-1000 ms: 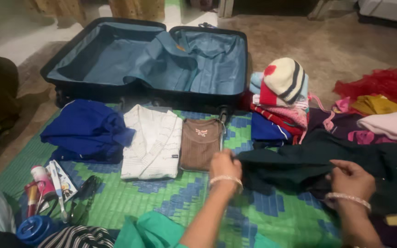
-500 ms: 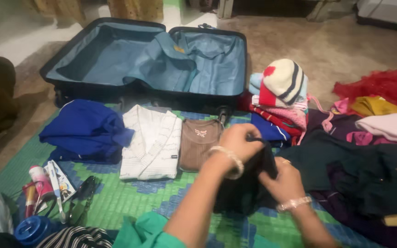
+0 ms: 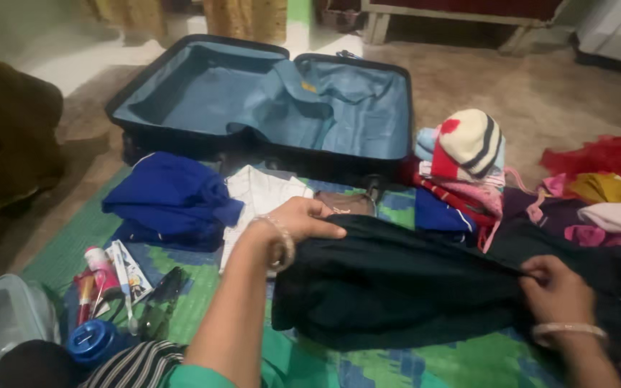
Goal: The person folds several pieces of clothing by hand on a green mat next to an open suitcase. Items include a light blue shirt, a red cap, a brown sweater, and a dark green jacket, which are folded and stacked in sequence.
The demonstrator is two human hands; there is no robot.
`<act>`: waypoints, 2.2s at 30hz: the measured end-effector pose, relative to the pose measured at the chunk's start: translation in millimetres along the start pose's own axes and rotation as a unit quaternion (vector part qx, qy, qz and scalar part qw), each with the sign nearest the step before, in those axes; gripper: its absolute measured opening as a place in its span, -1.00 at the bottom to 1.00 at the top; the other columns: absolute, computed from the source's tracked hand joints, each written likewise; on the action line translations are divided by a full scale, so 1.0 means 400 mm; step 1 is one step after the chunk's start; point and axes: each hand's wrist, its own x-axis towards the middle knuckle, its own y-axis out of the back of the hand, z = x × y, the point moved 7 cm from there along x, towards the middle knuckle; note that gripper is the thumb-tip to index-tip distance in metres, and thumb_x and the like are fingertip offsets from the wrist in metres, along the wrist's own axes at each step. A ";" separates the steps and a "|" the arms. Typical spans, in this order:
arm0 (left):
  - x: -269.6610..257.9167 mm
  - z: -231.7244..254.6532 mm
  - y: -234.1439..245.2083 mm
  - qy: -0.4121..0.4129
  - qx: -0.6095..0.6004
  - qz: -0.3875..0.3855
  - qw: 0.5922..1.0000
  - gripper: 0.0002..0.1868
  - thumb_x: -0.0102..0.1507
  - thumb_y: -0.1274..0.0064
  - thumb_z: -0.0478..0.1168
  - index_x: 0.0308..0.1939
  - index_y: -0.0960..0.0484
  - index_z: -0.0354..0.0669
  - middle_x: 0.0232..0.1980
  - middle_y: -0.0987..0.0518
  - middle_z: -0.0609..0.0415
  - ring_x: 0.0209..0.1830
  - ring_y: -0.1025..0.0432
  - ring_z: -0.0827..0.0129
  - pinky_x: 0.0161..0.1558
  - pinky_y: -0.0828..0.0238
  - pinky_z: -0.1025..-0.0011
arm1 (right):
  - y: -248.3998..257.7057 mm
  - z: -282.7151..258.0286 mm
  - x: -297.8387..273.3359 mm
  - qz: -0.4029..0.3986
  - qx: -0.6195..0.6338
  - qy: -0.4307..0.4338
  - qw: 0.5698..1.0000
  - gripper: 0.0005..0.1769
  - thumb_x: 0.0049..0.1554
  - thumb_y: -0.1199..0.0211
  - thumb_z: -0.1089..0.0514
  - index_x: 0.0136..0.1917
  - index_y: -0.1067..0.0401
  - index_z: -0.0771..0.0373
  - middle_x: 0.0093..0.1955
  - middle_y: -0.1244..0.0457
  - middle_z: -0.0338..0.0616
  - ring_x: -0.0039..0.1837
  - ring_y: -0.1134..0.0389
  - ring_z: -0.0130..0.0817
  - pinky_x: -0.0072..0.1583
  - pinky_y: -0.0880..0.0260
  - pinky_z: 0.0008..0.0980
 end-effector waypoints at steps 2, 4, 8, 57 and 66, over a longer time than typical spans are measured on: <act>-0.030 -0.005 0.044 0.030 0.041 -0.031 0.998 -0.68 0.06 -0.40 -0.24 -0.16 -0.70 -0.27 -0.19 -0.68 0.06 -0.14 -0.53 0.36 -0.06 -0.46 0.43 | 0.031 0.024 0.018 -0.034 -0.011 -0.027 0.999 -0.69 0.11 -0.38 0.10 0.11 -0.61 0.22 -0.06 -0.47 -0.08 0.01 -0.52 -0.20 0.07 -0.49 -0.21; -0.050 -0.022 0.065 0.045 -0.022 -0.105 0.993 -0.61 0.03 -0.39 -0.27 -0.08 -0.69 -0.23 -0.11 -0.68 0.05 -0.09 -0.55 0.38 -0.01 -0.49 0.43 | 0.047 0.037 0.026 -0.097 0.034 -0.030 0.994 -0.70 0.05 -0.42 0.12 0.06 -0.63 0.24 -0.11 -0.46 -0.09 -0.03 -0.51 -0.20 0.05 -0.46 -0.22; -0.039 -0.065 0.121 0.018 -0.175 -0.110 0.978 -0.41 -0.05 -0.40 -0.37 0.05 -0.57 -0.21 0.00 -0.64 0.02 0.00 -0.55 0.31 0.06 -0.51 0.34 | 0.038 0.047 0.043 -0.061 0.070 -0.126 0.988 -0.72 0.17 -0.47 0.11 0.04 -0.64 0.38 -0.19 -0.47 0.12 -0.02 -0.44 -0.11 0.04 -0.41 -0.17; -0.140 -0.481 0.126 0.170 0.001 0.504 0.847 -0.40 0.08 -0.34 -0.13 0.18 -0.58 -0.19 0.11 -0.67 -0.24 0.10 -0.60 -0.05 0.12 -0.51 0.13 | -0.119 0.190 -0.149 -0.083 -0.062 -0.211 0.972 -0.54 0.05 -0.23 0.24 0.17 -0.67 -0.10 0.00 -0.47 0.04 0.02 -0.52 0.04 0.09 -0.52 -0.06; -0.301 -0.486 0.169 0.364 0.150 0.310 0.865 -0.54 0.23 -0.16 -0.15 0.17 -0.64 -0.29 0.18 -0.62 -0.32 0.14 -0.56 -0.14 0.09 -0.51 0.09 | -0.164 0.200 -0.221 -0.186 -0.216 -0.205 0.936 -0.72 0.17 -0.29 0.01 0.02 -0.75 0.07 0.09 -0.46 0.09 0.16 -0.48 0.04 0.25 -0.44 -0.09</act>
